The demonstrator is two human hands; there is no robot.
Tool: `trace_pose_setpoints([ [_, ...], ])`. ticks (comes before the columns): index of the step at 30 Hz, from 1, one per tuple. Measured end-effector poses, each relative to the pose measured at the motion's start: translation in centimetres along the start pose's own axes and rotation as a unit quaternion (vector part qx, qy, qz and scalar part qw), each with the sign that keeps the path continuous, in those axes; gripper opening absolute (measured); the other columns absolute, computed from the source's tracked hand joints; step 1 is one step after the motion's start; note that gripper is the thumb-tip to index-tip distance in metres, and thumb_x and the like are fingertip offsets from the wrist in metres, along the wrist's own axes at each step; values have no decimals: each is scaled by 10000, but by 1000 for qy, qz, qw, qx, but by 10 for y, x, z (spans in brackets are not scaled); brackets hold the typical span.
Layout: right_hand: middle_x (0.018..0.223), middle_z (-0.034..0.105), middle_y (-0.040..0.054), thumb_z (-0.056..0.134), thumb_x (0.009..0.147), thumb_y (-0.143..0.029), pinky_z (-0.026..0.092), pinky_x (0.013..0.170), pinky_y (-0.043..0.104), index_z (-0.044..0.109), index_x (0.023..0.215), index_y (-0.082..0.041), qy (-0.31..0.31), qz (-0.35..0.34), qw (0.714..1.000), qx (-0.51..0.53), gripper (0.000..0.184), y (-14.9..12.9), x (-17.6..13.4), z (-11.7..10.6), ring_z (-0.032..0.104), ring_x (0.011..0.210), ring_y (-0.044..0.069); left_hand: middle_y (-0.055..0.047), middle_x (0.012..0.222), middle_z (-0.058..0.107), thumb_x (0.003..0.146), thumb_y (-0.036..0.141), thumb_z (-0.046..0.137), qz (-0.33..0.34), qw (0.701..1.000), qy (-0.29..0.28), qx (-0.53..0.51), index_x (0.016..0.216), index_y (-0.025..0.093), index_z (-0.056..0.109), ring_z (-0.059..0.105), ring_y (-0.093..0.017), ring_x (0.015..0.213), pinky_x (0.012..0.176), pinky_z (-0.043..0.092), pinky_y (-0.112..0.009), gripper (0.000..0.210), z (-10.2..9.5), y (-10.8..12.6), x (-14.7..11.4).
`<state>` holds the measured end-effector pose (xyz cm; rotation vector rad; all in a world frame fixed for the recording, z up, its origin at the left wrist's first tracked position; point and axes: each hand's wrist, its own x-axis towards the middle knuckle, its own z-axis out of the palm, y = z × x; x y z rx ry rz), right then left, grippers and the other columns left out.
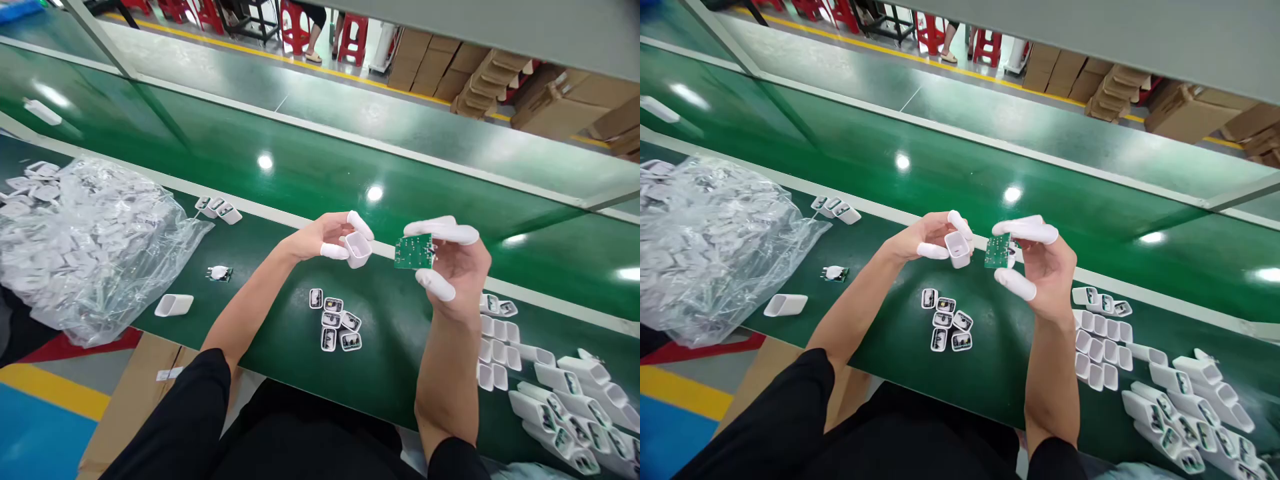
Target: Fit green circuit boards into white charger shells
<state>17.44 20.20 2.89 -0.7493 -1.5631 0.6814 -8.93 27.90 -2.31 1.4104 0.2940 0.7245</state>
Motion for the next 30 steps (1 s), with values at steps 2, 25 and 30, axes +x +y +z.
trace_pose_setpoints([
  [2,1109,857,72,959,858,-568,713,788,553,809,1243,-365,0,-40,998,40,460,-10,-2,5,824,1023,357,-88,998,791,800,447,867,28,999,-17,-33,1216,220,832,754,-245,823,673,608,-357,475,8,11,4],
  [25,1326,875,63,958,879,-261,771,953,569,763,1503,-363,-64,-153,986,21,662,-33,-13,38,840,1176,329,-23,957,657,815,392,831,106,991,5,-78,1107,260,733,575,-169,674,651,474,-344,335,43,39,-9],
  [30,1305,884,54,976,864,-271,766,937,569,776,1491,-375,-64,-149,987,11,667,-34,-12,38,841,1155,334,-35,957,670,825,431,846,121,990,10,-68,1100,252,730,596,-193,758,678,459,-338,349,44,38,-8],
])
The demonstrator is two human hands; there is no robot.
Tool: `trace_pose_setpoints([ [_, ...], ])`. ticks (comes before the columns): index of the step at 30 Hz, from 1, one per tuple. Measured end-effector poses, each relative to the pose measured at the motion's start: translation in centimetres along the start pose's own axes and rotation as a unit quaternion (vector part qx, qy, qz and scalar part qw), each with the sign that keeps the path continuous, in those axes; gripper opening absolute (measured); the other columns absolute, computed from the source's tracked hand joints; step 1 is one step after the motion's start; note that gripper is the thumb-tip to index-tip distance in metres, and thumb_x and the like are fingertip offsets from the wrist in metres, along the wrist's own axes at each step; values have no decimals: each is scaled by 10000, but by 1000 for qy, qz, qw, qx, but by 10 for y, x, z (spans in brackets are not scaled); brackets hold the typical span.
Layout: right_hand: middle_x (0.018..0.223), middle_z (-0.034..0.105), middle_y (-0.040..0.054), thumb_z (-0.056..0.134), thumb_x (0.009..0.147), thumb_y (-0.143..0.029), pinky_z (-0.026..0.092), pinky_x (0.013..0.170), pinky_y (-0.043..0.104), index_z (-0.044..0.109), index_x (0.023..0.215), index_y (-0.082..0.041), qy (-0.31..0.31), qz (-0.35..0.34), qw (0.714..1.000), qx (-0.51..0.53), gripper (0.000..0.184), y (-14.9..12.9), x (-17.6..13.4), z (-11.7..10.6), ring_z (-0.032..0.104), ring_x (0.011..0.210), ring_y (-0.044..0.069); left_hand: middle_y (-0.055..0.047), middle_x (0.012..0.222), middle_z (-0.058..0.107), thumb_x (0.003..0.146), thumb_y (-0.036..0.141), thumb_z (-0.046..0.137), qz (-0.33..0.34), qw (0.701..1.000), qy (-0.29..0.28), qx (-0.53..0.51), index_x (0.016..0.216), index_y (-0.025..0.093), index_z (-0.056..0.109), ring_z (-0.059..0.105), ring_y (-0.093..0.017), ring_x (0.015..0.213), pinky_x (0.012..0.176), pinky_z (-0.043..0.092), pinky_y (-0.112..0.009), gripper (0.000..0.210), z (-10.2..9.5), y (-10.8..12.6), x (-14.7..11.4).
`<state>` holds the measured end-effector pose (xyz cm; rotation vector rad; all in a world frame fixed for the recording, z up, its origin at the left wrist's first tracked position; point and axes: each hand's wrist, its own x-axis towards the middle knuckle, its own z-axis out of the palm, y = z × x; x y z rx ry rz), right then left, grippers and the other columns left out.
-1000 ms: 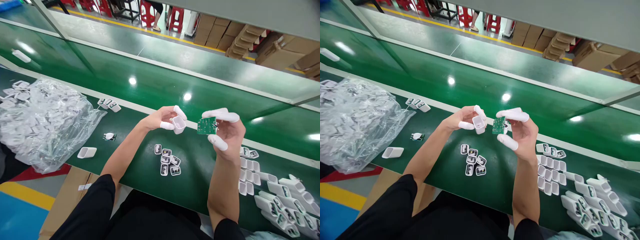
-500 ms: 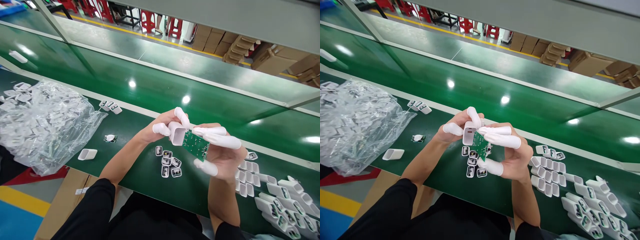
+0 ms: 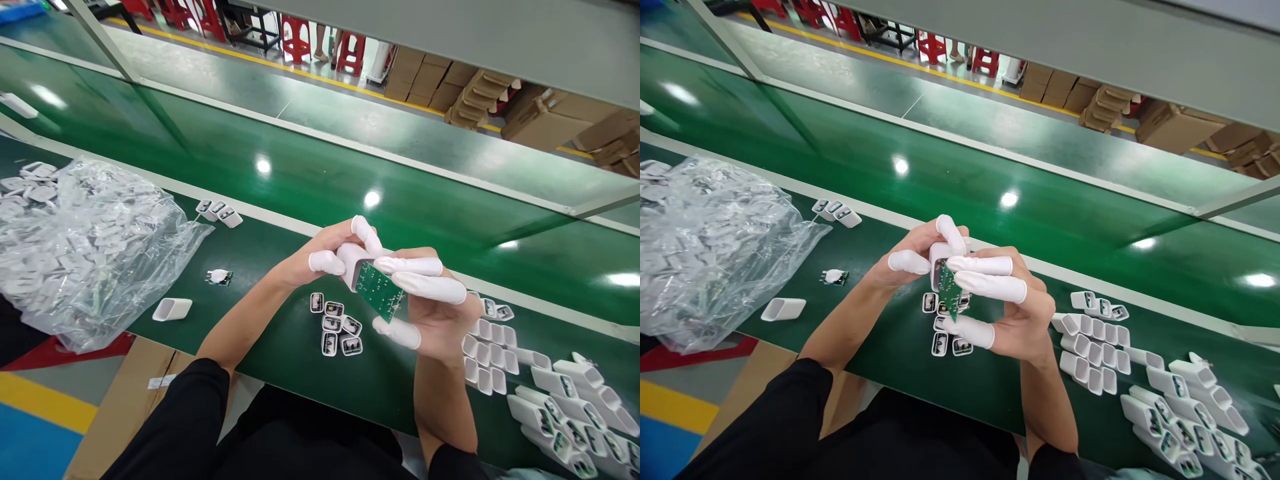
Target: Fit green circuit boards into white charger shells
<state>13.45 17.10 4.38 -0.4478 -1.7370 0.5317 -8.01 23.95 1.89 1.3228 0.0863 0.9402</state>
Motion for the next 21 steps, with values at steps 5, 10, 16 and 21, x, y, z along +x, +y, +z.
trace_pose_setpoints([
  [5,1283,889,51,985,856,-264,758,912,578,789,1478,-386,-1,12,1000,-6,664,-1,-1,0,829,1152,343,-26,961,662,824,396,835,11,1000,-4,-4,1112,245,733,572,-178,765,679,438,-326,341,0,-1,-1],
  [10,1283,890,46,1000,835,-262,754,914,574,782,1486,-396,-1,17,1000,-22,699,-1,-3,0,827,1156,346,-24,973,658,849,387,797,1,1000,-5,-17,1133,240,715,566,-164,730,637,432,-312,329,1,-2,-1],
  [16,1277,887,62,997,840,-259,749,925,569,781,1493,-369,-5,6,1000,-26,696,-1,-2,1,809,1160,337,-30,984,669,827,403,820,-1,1000,-1,1,1094,232,730,583,-167,759,624,425,-299,329,2,0,0],
  [21,1213,877,63,977,862,-265,724,914,585,769,1507,-392,-5,21,999,-41,690,-1,-5,1,786,1172,348,-47,967,678,799,444,825,-24,1000,1,14,1075,239,721,603,-194,746,615,438,-316,359,1,-1,-1],
])
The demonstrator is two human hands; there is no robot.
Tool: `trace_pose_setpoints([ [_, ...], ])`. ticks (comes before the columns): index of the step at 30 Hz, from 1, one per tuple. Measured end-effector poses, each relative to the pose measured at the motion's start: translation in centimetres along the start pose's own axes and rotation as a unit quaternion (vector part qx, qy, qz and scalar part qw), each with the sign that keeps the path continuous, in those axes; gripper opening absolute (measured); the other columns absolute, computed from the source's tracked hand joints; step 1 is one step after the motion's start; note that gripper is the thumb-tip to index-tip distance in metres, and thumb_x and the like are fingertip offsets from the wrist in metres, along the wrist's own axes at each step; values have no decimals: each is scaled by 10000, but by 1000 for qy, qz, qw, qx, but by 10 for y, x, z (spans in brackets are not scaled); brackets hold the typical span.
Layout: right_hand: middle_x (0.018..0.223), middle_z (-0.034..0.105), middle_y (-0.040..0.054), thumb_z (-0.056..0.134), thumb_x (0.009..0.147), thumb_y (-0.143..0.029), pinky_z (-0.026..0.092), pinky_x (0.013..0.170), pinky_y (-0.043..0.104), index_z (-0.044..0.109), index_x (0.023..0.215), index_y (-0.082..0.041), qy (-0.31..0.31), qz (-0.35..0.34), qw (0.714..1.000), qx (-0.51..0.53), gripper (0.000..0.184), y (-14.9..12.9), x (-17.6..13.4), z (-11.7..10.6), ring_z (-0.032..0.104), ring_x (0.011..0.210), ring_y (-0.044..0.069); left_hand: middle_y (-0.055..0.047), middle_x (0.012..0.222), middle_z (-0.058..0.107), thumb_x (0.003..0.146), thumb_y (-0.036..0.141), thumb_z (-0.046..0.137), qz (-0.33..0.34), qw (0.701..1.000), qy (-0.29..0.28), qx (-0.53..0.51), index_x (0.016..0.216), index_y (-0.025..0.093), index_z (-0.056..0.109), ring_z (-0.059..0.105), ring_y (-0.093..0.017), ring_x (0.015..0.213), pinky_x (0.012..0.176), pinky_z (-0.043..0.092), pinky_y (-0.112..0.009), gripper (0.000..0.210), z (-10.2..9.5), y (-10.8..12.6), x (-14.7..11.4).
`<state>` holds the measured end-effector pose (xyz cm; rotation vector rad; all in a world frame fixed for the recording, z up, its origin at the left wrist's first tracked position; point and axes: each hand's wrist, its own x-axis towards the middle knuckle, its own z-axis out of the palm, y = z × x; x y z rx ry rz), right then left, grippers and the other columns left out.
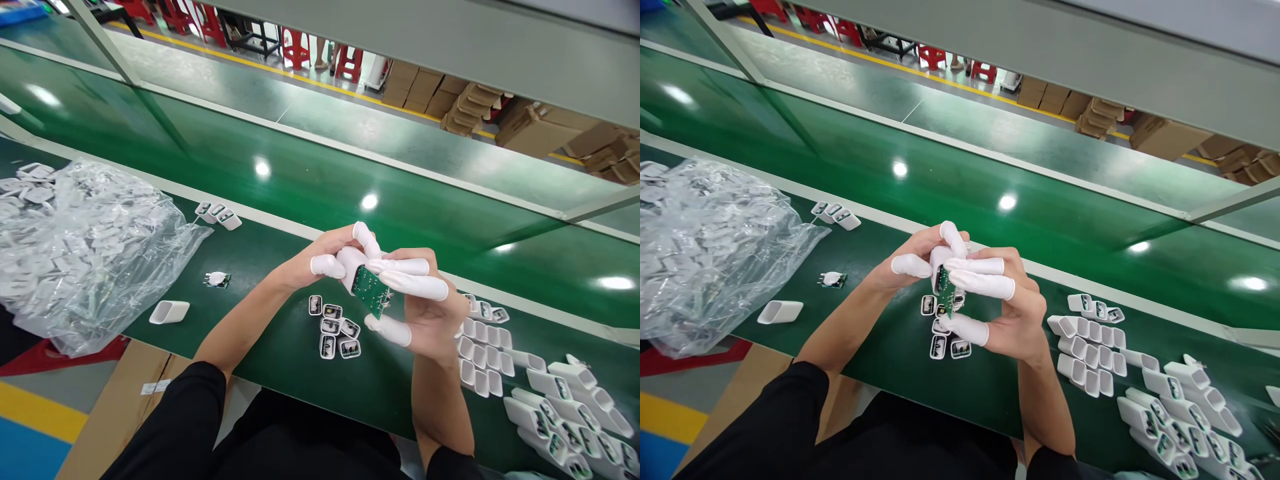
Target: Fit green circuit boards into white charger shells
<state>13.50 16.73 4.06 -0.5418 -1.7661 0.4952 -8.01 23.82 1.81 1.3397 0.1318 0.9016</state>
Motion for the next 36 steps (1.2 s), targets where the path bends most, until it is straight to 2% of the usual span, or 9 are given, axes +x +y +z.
trace_pose_setpoints([
  [3,1206,859,51,965,880,-299,708,925,593,745,1518,-433,-4,12,1000,-19,688,0,0,1,773,1172,350,-46,973,686,791,438,840,-3,1000,-3,-14,1074,238,715,612,-197,750,632,453,-323,368,1,-1,1],
  [6,1323,818,41,954,886,-296,684,984,615,733,1495,-476,-15,23,997,-71,672,-1,2,1,760,1199,349,-51,1002,713,786,430,866,-8,999,6,-30,1053,227,711,641,-207,808,695,490,-330,370,5,1,3],
  [9,1491,731,60,938,909,-329,648,1087,668,698,1530,-471,-6,49,990,-130,680,-2,3,1,724,1307,377,-48,1017,717,799,419,862,-21,997,43,-54,1111,232,728,662,-206,827,718,519,-328,388,10,2,5],
  [11,1514,701,76,942,912,-374,640,1118,686,651,1589,-457,15,47,986,-156,741,-3,3,-1,702,1352,394,-31,991,686,804,387,843,-26,993,74,-83,1211,252,746,658,-193,801,688,522,-312,440,15,2,6],
  [17,1417,755,105,1070,782,-410,686,978,619,625,1589,-420,31,-28,958,-282,922,1,1,-5,741,1239,399,-17,1053,689,868,358,818,-7,980,163,-111,1410,344,742,675,-172,778,686,550,-310,548,31,-2,8],
  [22,1355,799,110,1026,836,-332,681,867,562,614,1607,-401,59,-73,932,-351,877,10,1,-2,772,1137,377,-32,1096,725,944,453,830,-1,975,206,-77,1496,410,718,717,-218,869,737,599,-350,565,42,-7,6],
  [28,1341,795,103,1023,812,-317,679,882,564,652,1582,-406,59,-37,953,-295,860,8,4,-5,768,1142,368,-103,1244,789,948,503,857,35,979,200,17,1450,346,786,764,-333,1169,1017,645,-467,530,33,-7,1],
  [33,1204,816,72,1006,806,-385,646,827,541,744,1439,-397,65,-22,979,-193,685,7,6,-10,744,1024,329,-81,1073,756,853,491,917,89,982,120,116,1366,307,802,742,-268,976,895,641,-395,557,14,4,-2],
  [36,1160,828,72,1002,820,-423,633,828,516,788,1359,-359,48,38,994,-91,584,11,6,-14,733,1023,318,-74,1052,739,776,435,970,102,978,88,158,1320,287,801,715,-242,931,856,633,-362,589,6,11,-3],
])
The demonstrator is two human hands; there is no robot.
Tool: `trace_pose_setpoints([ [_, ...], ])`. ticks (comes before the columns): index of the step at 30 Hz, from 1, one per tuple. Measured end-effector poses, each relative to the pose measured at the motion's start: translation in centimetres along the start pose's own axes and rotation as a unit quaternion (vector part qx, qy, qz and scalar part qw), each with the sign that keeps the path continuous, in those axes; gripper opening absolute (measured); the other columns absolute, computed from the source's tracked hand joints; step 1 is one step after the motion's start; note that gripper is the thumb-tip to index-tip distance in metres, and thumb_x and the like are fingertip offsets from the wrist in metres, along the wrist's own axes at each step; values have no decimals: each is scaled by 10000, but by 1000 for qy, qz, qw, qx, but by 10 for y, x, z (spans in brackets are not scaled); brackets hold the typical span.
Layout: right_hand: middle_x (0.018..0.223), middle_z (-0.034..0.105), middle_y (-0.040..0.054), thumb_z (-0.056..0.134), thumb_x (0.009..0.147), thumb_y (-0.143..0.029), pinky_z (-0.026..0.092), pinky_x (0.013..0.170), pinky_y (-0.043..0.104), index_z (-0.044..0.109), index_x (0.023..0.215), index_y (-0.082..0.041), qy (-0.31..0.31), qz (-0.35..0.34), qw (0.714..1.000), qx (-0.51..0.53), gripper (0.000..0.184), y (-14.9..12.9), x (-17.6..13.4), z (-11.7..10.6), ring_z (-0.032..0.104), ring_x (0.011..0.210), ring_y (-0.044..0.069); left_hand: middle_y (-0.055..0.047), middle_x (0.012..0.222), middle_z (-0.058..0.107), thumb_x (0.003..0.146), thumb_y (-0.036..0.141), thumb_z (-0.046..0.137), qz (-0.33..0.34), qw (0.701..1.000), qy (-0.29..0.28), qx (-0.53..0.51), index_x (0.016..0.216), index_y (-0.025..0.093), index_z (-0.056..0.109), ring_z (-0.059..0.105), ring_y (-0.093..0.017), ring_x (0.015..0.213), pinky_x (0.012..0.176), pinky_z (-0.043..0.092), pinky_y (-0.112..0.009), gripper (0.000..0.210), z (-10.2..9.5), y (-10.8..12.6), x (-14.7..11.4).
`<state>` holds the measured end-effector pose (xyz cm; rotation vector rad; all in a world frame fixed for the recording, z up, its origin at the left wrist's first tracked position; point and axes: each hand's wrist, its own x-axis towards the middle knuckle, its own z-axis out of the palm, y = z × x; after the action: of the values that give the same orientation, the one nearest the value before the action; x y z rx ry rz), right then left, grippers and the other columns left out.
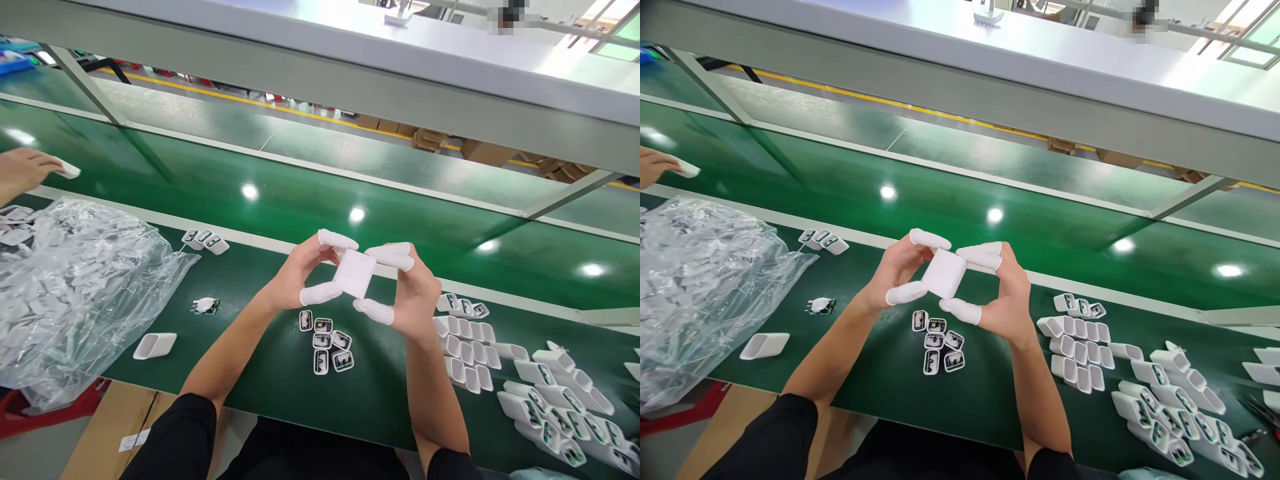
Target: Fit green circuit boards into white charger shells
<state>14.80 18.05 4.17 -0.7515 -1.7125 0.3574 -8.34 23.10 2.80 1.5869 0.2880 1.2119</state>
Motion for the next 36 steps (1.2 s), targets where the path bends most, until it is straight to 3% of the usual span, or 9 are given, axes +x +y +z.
trace_pose_setpoints([
  [4,1095,835,71,944,874,-581,639,841,487,832,1222,-306,-16,85,990,111,458,9,0,0,743,987,295,-60,1022,732,685,408,1040,-12,1000,-3,-3,1209,269,811,704,-219,880,809,641,-345,588,2,2,2],
  [7,993,814,63,844,925,-714,632,841,469,840,1120,-275,-7,125,982,139,481,14,1,3,726,912,274,-45,989,732,663,392,1069,-38,997,57,-29,1098,238,811,717,-196,854,790,645,-316,528,15,1,1],
  [10,1000,814,58,797,971,-712,630,877,463,841,1129,-278,-10,160,979,129,464,15,2,5,724,921,268,-45,980,761,670,430,1074,-93,982,136,-93,1043,213,783,747,-192,847,809,658,-318,521,30,-2,-1],
  [13,1024,822,51,780,996,-691,628,892,450,839,1143,-284,-20,177,976,122,436,14,3,6,730,926,259,-45,954,778,633,447,1089,-129,965,180,-141,1000,201,775,763,-206,835,820,663,-342,542,40,-5,-2],
  [22,919,801,32,818,943,-732,615,808,405,812,974,-260,-21,209,965,157,473,16,6,9,724,856,239,-3,871,725,507,402,1136,-96,950,250,-163,866,195,747,722,-162,797,790,644,-302,569,52,-18,-4],
  [28,998,827,29,837,957,-690,615,827,378,843,1057,-265,-19,253,957,142,436,25,6,5,726,904,223,-80,1119,839,650,431,1096,-176,921,261,-232,1116,199,831,812,-235,1035,1000,668,-367,584,66,-19,-6],
  [32,1077,846,40,767,1008,-722,607,931,405,862,1103,-276,-22,302,947,109,466,27,5,4,747,974,234,-117,1241,870,793,409,1011,-211,902,264,-268,1093,168,881,822,-314,1231,1245,599,-461,406,75,-19,-5],
  [36,1089,846,38,742,1023,-735,583,1000,429,869,1118,-290,-42,326,938,114,473,28,5,6,757,1009,248,-106,1248,882,795,388,1007,-211,897,282,-267,1058,173,900,812,-344,1292,1318,550,-494,356,76,-22,-5],
])
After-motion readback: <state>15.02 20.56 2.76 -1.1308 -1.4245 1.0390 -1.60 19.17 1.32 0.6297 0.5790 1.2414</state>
